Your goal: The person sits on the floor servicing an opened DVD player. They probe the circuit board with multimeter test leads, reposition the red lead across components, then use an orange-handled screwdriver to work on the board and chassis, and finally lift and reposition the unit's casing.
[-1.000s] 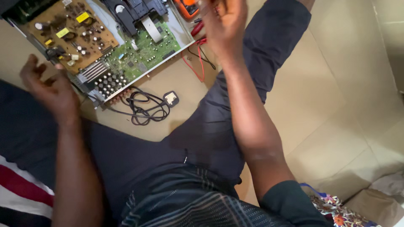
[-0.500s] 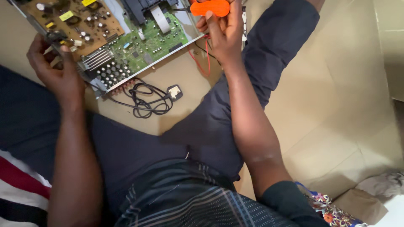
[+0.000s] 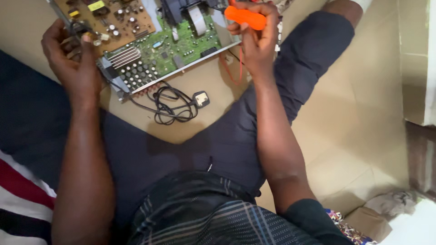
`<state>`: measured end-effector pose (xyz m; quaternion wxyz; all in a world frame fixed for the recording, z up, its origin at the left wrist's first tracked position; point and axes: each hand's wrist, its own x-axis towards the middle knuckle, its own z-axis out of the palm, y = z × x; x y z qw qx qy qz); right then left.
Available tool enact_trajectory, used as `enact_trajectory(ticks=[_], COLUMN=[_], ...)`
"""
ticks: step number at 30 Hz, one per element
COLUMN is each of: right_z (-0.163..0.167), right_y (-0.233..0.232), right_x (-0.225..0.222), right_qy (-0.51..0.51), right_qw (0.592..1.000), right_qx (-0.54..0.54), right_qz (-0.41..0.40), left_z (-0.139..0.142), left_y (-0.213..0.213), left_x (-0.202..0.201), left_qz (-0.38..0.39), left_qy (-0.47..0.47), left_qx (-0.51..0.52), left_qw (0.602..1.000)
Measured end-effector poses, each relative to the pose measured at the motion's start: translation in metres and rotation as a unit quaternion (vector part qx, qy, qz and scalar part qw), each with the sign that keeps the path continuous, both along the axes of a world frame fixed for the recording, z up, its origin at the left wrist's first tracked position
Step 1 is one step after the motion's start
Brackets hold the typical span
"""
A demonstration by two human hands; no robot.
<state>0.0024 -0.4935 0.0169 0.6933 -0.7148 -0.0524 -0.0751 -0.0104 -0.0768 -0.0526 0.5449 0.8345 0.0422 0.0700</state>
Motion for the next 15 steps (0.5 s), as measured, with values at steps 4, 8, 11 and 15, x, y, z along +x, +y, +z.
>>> enact_trajectory(ticks=[4, 8, 11, 15], right_z=[0.005, 0.015, 0.02, 0.021], right_y=[0.002, 0.004, 0.007, 0.007], right_x=[-0.001, 0.0, 0.001, 0.003], right_qy=[0.005, -0.008, -0.021, -0.041], right_qw=[0.999, 0.998, 0.998, 0.996], right_qx=[-0.037, -0.047, -0.046, -0.051], right_qz=[-0.018, -0.031, -0.046, -0.057], left_z=[0.0, 0.002, 0.009, 0.025], left_y=[0.003, 0.003, 0.003, -0.002], left_x=[0.002, 0.005, 0.007, 0.005], left_qz=[0.015, 0.036, 0.01, -0.019], left_qy=[0.017, 0.047, -0.017, -0.029], left_qx=[-0.064, -0.096, 0.023, 0.076], left_qw=[0.998, 0.994, 1.0, 0.996])
